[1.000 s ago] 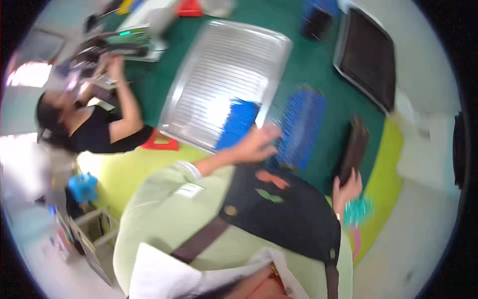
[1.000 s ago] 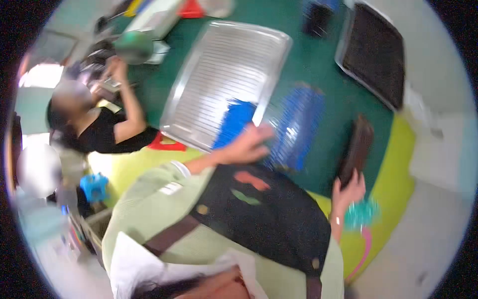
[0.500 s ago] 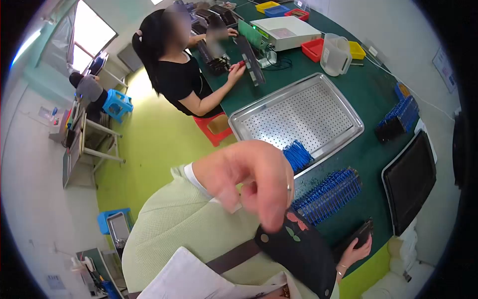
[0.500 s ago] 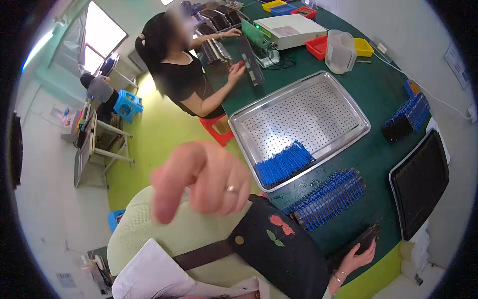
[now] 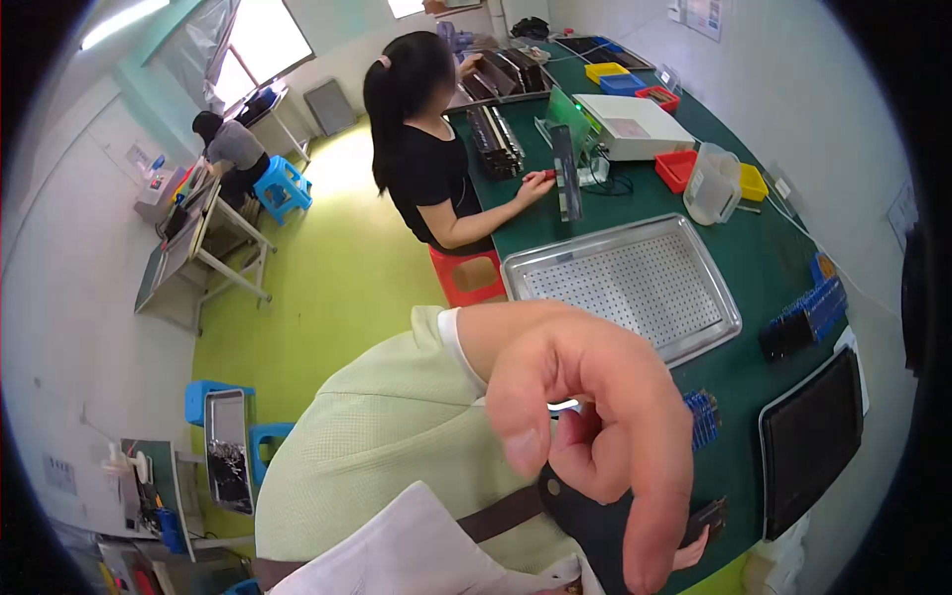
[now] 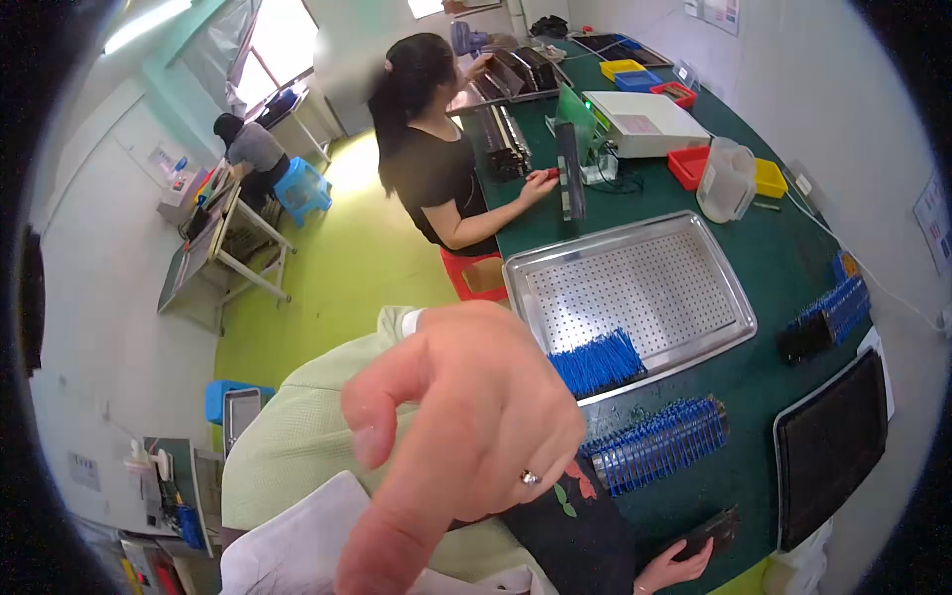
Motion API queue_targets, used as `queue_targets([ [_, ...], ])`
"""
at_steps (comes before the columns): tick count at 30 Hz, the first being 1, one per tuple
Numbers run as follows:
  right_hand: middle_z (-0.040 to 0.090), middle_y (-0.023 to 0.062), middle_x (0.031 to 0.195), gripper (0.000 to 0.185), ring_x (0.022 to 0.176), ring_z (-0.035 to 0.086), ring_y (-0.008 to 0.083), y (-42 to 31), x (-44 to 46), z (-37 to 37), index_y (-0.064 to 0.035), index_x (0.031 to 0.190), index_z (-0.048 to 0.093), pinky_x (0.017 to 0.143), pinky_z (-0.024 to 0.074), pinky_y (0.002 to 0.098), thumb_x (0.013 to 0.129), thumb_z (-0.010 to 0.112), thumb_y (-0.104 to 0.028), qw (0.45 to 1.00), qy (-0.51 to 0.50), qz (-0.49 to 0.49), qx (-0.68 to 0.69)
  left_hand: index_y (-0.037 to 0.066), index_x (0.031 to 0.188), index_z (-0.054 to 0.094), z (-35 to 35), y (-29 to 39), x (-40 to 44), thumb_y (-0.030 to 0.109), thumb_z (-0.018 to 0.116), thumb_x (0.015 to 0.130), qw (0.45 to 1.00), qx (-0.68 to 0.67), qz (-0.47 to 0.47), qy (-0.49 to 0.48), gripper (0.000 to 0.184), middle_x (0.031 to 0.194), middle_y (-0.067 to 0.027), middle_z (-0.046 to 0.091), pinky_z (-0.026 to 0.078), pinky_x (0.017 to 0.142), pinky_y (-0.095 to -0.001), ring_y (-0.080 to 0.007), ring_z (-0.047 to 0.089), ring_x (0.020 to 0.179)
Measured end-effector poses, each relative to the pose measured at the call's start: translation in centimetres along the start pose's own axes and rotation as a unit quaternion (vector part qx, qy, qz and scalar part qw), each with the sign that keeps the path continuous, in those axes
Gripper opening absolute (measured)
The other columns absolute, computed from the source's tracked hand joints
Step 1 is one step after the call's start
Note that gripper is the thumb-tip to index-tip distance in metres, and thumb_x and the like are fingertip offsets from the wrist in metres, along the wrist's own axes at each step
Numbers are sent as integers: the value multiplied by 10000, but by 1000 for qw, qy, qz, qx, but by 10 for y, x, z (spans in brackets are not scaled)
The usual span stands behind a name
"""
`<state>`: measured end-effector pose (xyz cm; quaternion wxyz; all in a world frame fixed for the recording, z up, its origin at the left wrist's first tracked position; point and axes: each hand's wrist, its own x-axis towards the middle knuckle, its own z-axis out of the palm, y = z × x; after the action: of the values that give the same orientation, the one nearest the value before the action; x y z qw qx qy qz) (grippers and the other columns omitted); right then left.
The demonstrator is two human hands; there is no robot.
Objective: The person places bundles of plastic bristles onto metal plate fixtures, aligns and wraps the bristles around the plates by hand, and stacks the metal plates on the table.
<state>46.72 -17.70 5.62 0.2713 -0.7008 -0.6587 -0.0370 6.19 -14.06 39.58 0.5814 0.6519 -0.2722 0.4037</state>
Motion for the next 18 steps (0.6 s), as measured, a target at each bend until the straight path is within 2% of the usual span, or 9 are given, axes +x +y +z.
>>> queue_targets([
  [1, 485, 208, 1303, 524, 1177, 471, 379, -5, 1, -1, -20, 1259, 511, 930, 388, 464, 890, 533, -391, 1000, 6, 8, 28, -120, 948, 657, -1, 3, -1, 319, 535, 856, 999, 30, 3, -10, 466, 909, -222, 673, 546, 678, -313, -263, 669, 727],
  [2, 472, 226, 1331, 556, 1195, 469, 393, -7, 6, 0, -33, 1262, 523, 915, 405, 472, 874, 552, -430, 998, 11, 13, 56, -120, 948, 657, 0, 3, -4, 319, 535, 856, 999, 42, 4, -9, 466, 909, -222, 673, 546, 678, -313, -263, 669, 727],
  [3, 472, 226, 1331, 556, 1195, 469, 393, -4, 8, 5, -33, 1262, 523, 915, 405, 472, 874, 552, -430, 998, 12, 1, 61, -95, 1015, 632, 3, 1, -13, 292, 543, 859, 1000, -5, -20, 3, 427, 791, -141, 591, 454, 584, -288, -204, 565, 625],
  [5, 532, 198, 1232, 470, 1115, 511, 369, 6, 11, 14, -7, 1240, 518, 921, 405, 442, 885, 541, -314, 993, 45, -92, 58, -44, 1149, 582, 3, -7, -31, 237, 559, 865, 992, -101, -66, 27, 400, 553, 20, 428, 270, 397, -237, -84, 356, 421],
  [7, 562, 184, 1183, 428, 1075, 531, 357, -3, 22, 11, 6, 1229, 516, 924, 405, 427, 891, 536, -256, 986, 64, -144, 53, -124, 1307, 350, -8, -17, -44, 123, 572, 819, 985, -93, -140, 35, 590, 541, 34, 376, 252, 432, -196, -47, 321, 452],
  [9, 604, 217, 1012, 372, 910, 572, 397, -67, 32, -24, 21, 1088, 574, 844, 435, 491, 843, 550, -258, 989, 46, -136, 48, -103, 1302, 361, -12, -32, -60, 88, 547, 806, 969, -142, -168, 115, 564, 551, 32, 370, 245, 428, -199, -52, 327, 465],
  [10, 625, 234, 927, 352, 827, 593, 417, -85, 34, -32, 29, 1018, 604, 804, 450, 523, 820, 557, -259, 990, 36, -131, 46, -103, 1302, 361, -16, -43, -72, 88, 547, 806, 970, -138, -165, 116, 564, 551, 32, 370, 245, 428, -199, -52, 327, 465],
  [16, 623, 230, 898, 332, 812, 588, 405, -103, 43, -35, 33, 981, 605, 772, 468, 483, 814, 562, -250, 978, 43, -204, 12, -44, 1277, 407, -25, -93, -132, 69, 431, 819, 899, -234, -232, 288, 472, 550, 42, 331, 244, 428, -207, -61, 286, 461],
  [18, 620, 223, 894, 289, 826, 595, 388, -105, 43, -33, 21, 981, 606, 770, 481, 444, 833, 555, -222, 973, 55, -223, 3, -41, 1266, 422, -27, -97, -139, 104, 455, 834, 894, -241, -234, 297, 456, 552, 44, 327, 251, 440, -206, -59, 290, 466],
])
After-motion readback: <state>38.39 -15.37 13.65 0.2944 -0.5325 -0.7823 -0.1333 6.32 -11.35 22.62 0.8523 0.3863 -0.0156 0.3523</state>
